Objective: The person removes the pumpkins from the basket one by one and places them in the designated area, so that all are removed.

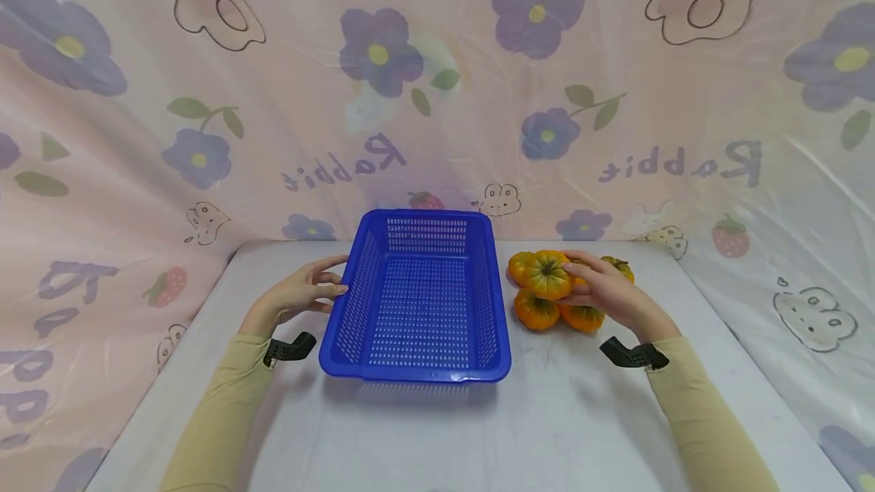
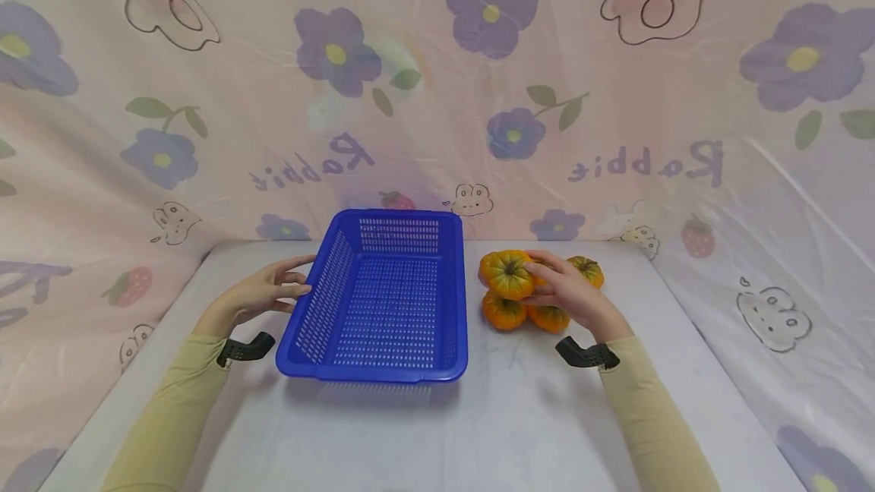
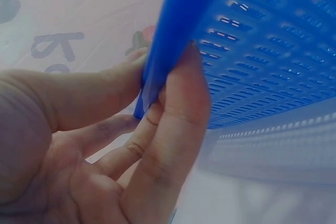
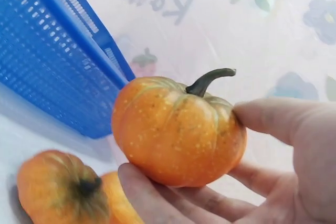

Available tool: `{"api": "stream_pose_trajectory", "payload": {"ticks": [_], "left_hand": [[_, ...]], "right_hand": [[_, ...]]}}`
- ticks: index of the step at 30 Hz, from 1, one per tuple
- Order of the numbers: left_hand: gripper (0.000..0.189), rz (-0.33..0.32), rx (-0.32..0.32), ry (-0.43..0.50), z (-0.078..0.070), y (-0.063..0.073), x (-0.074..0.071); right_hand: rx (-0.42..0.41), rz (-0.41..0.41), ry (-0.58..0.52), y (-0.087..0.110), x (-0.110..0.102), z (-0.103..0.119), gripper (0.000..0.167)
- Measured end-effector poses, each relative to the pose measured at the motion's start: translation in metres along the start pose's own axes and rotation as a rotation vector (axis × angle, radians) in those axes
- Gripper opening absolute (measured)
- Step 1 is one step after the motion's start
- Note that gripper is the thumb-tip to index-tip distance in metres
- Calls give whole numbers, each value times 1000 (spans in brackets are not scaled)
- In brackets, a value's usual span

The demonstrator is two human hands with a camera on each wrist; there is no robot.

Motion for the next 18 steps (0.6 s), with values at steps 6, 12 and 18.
{"api": "stream_pose_trajectory", "payload": {"ticks": [6, 12, 18], "left_hand": [[72, -1, 1, 3, 0, 1, 0], [72, -7, 2, 1, -2, 2, 1], [71, 1, 15, 29, -1, 2, 3]], "right_hand": [[-24, -73, -19, 18, -19, -10, 61], [-31, -130, -72, 39, -41, -23, 49], [-63, -121, -238, 60, -61, -43, 22]]}}
Point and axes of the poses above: each hand's wrist, its own y-axis away from the middle knuckle, its own x-axis out of the palm, z = x × y, the point moved 1 cm from there along -y, towards the middle knuckle, and after that the axes turned 12 degrees about y, right-handed, at the moved point
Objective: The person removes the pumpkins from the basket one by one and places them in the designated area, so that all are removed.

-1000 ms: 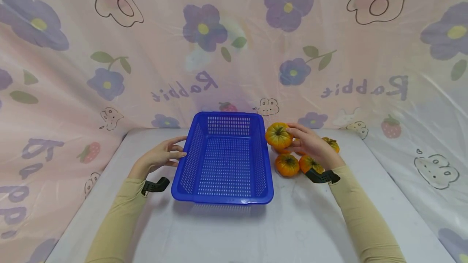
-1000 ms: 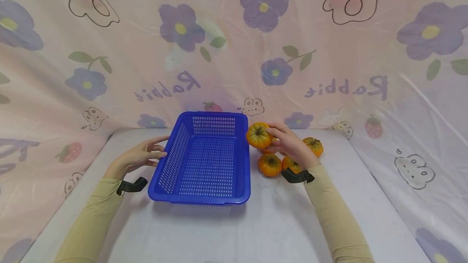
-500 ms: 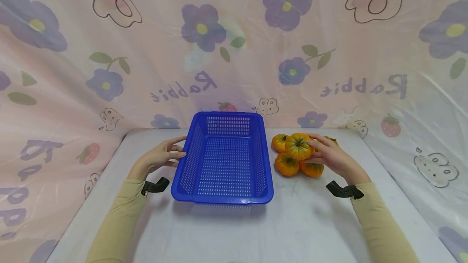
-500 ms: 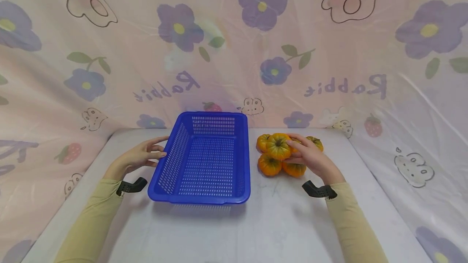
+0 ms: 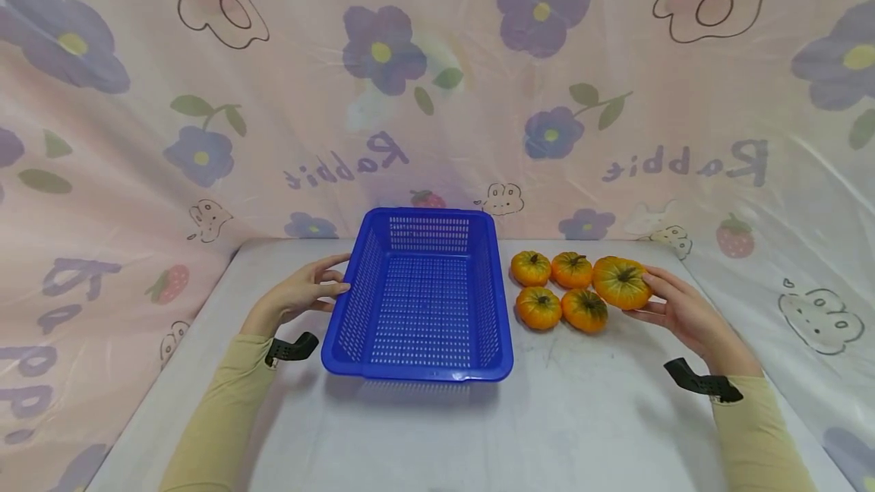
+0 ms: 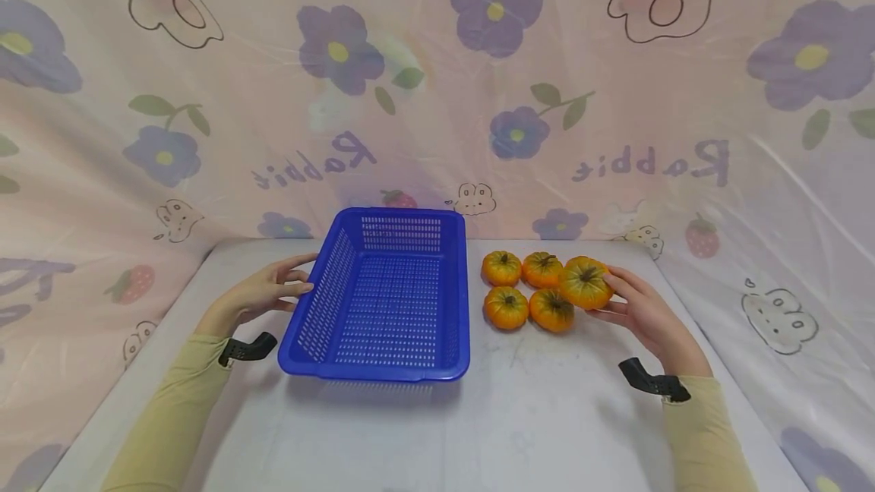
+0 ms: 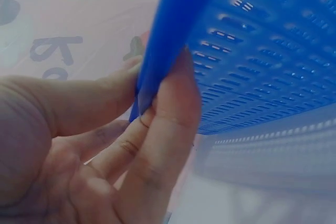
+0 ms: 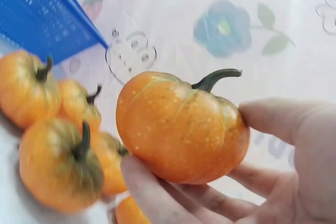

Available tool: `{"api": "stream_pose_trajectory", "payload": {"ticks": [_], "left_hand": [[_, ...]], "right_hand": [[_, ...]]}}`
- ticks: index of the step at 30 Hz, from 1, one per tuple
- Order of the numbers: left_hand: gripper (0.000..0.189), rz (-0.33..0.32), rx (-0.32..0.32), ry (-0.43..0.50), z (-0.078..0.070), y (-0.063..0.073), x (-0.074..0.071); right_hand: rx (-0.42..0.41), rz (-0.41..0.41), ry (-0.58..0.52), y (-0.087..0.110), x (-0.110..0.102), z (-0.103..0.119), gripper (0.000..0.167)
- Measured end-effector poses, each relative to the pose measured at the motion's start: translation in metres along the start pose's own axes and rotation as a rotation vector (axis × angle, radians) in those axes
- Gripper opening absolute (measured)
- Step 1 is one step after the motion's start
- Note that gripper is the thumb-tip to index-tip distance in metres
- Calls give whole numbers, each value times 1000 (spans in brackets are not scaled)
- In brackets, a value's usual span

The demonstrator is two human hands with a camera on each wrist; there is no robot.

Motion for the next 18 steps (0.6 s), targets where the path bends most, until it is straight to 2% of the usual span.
{"api": "stream_pose_trajectory", "payload": {"ticks": [9, 12, 15, 18], "left_hand": [[72, -34, -12, 9, -1, -1, 3], [73, -53, -18, 15, -2, 0, 4], [73, -62, -13, 19, -2, 1, 4], [73, -65, -5, 22, -2, 2, 4]], "right_hand": [[87, -72, -72, 24, -30, -20, 20], [102, -77, -113, 28, -38, -28, 17], [137, -81, -108, 27, -44, -38, 14], [194, -98, -58, 24, -47, -47, 37]]}}
Point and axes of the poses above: each hand's wrist, its own y-axis away from the middle knuckle, its own x-axis out of the palm, z = x × y, the point moved 1 cm from there along -y, towards the middle knuckle, and after that the axes turned 12 degrees about y, right-handed, at the moved point
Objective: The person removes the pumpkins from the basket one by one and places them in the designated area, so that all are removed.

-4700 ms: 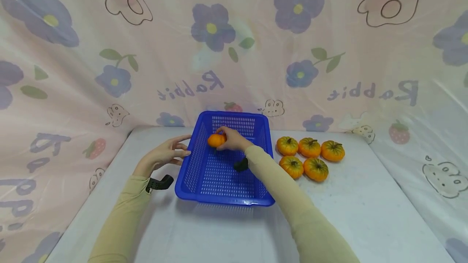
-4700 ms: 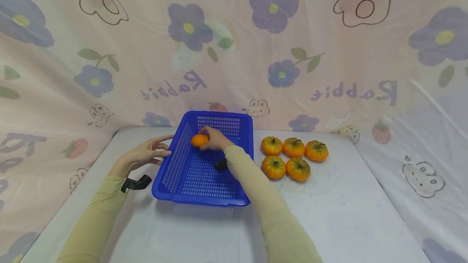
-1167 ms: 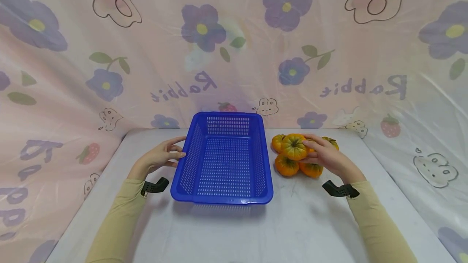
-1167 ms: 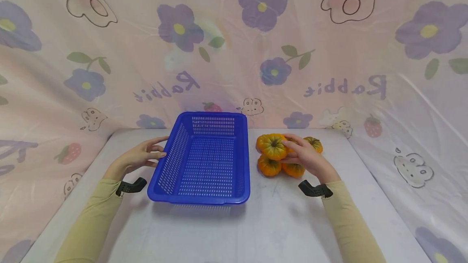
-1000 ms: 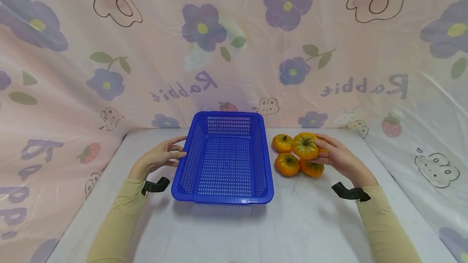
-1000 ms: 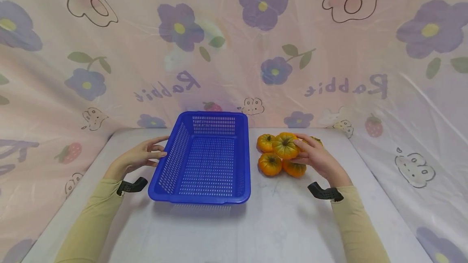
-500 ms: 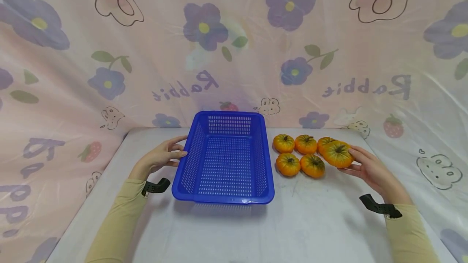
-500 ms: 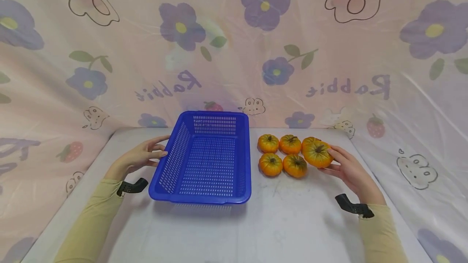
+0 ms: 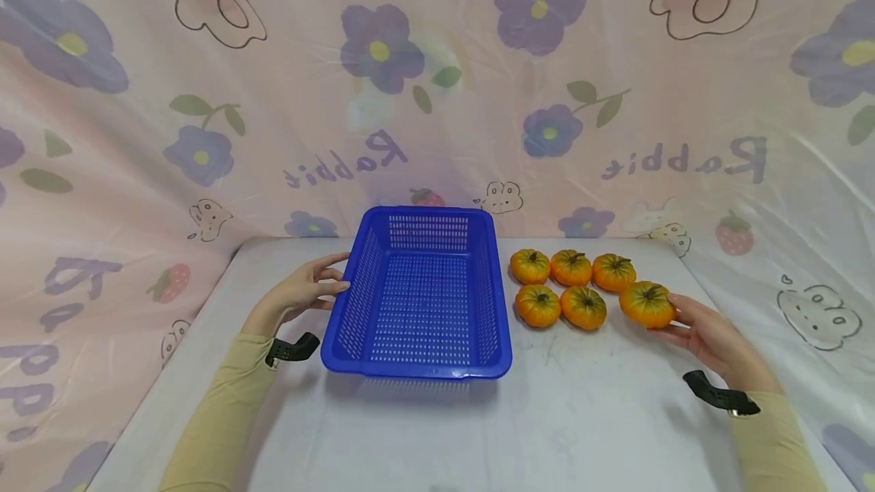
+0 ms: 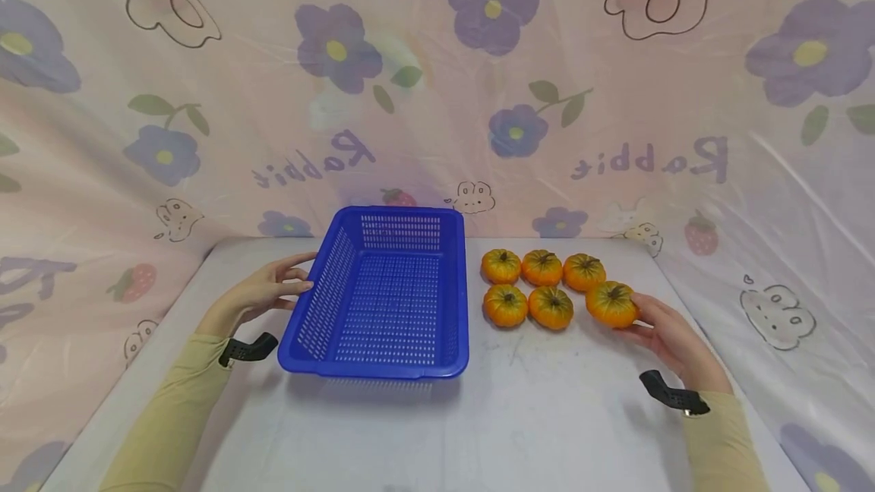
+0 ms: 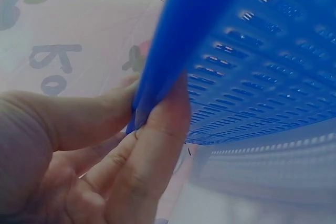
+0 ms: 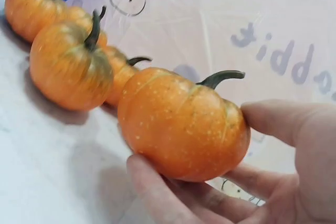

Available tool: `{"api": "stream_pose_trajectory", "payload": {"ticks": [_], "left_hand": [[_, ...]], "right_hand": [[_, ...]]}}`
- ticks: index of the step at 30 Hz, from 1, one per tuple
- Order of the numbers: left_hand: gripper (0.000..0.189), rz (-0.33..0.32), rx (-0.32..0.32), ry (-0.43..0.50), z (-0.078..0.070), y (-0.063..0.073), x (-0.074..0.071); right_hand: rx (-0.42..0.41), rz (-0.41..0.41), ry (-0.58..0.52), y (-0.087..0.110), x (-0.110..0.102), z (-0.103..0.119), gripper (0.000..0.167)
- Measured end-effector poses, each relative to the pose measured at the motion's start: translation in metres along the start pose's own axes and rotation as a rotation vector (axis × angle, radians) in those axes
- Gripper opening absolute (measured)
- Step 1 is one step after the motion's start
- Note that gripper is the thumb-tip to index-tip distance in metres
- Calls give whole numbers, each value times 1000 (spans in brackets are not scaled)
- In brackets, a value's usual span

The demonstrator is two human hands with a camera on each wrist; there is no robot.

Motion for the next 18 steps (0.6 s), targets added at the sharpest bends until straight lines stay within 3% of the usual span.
{"api": "stream_pose_trajectory", "payload": {"ticks": [3, 5, 8, 18], "left_hand": [[73, -3, 6, 1, 0, 1, 0], [73, 0, 8, 2, 1, 1, 0], [72, -11, 10, 3, 2, 1, 1], [70, -35, 9, 5, 2, 2, 2]], "right_hand": [[62, -31, 72, -6, 1, -7, 71], [98, -39, 117, -9, 3, -11, 83], [129, -47, 145, -11, 5, -16, 86], [99, -41, 243, -16, 12, -19, 81]]}}
Point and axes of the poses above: each hand's wrist, its own y-axis away from the middle knuckle, its own x-axis out of the palm, z = x × y, the point moved 1 cm from there along -y, towards the middle knuckle, and after that the axes turned 12 degrees about y, right-handed, at the moved point
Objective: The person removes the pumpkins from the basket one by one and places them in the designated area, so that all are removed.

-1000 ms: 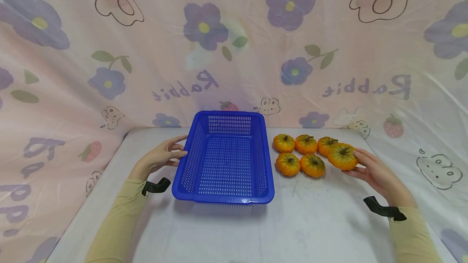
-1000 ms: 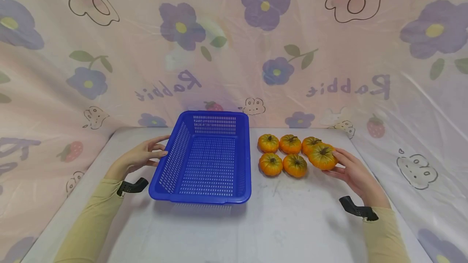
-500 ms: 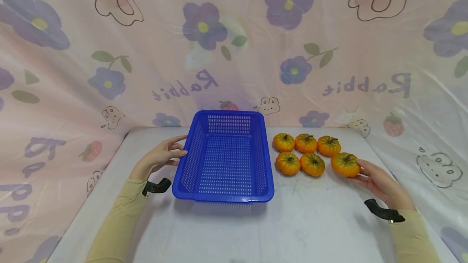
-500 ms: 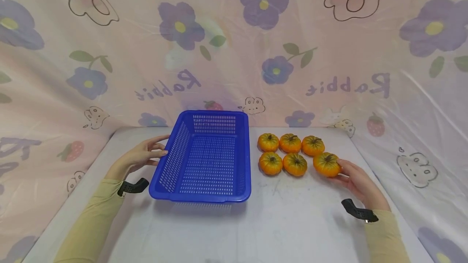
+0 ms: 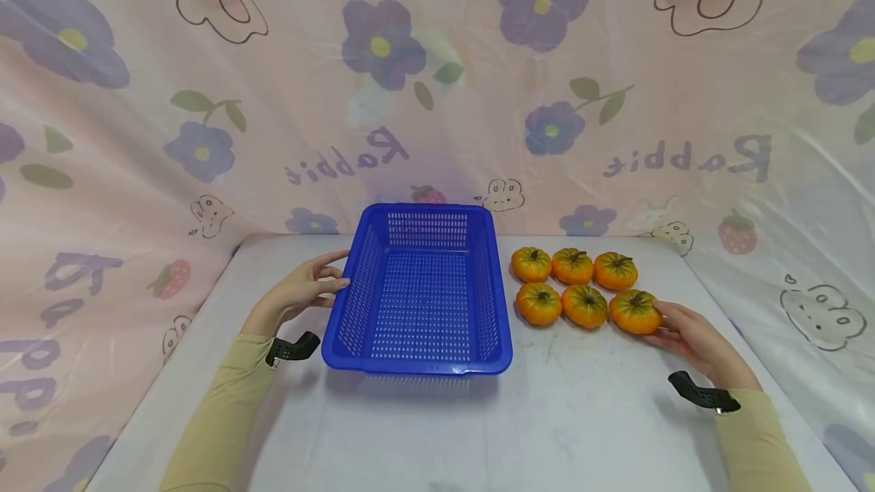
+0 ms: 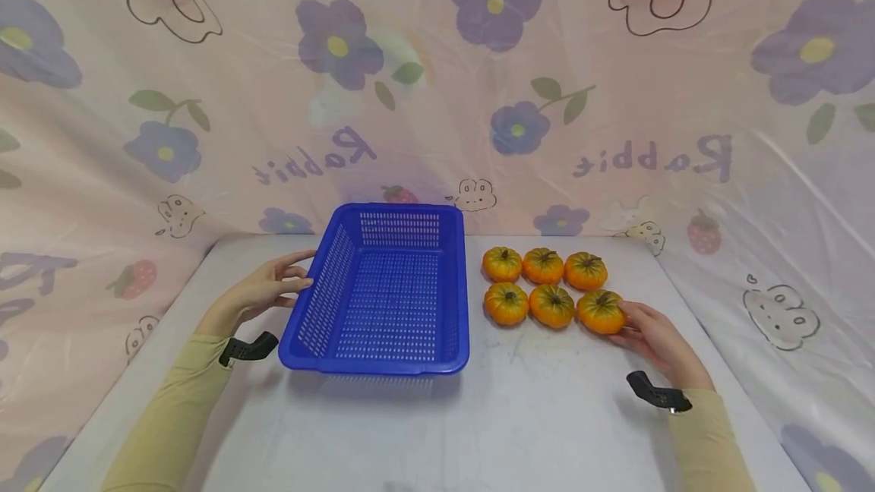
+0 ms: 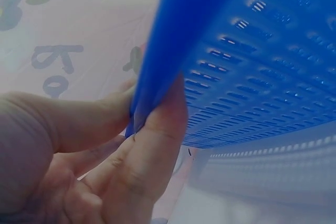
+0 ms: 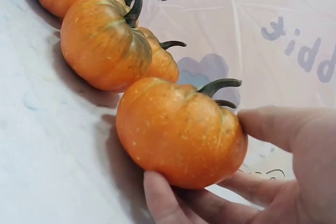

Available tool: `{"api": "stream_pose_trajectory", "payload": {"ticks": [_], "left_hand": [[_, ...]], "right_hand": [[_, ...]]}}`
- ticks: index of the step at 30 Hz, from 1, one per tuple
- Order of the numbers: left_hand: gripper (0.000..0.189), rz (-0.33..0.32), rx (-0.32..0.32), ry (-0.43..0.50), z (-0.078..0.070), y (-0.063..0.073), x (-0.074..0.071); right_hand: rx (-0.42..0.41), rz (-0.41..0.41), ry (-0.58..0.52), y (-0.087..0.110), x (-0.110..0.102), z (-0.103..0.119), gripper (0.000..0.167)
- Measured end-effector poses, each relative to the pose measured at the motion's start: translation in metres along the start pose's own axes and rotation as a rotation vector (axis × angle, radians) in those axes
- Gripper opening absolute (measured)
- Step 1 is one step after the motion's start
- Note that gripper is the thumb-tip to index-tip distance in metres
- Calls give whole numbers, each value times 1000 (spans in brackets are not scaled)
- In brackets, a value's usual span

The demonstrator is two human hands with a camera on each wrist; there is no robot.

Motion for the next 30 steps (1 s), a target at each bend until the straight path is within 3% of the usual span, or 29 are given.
{"api": "stream_pose_trajectory", "payload": {"ticks": [15, 30], "left_hand": [[70, -2, -11, -18, -3, 1, 1], [69, -5, -29, 8, 0, -1, 0]], "right_hand": [[23, -41, 73, 2, 4, 4, 77], [-5, -118, 146, 0, 0, 1, 78]]}}
Point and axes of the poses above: each hand's wrist, its own y-axis away from the middle knuckle, its own x-axis out of the palm, z = x × y, the point moved 1 cm from there along -y, towards the middle knuckle, and after that the axes turned 12 degrees about y, right-handed, at the moved point
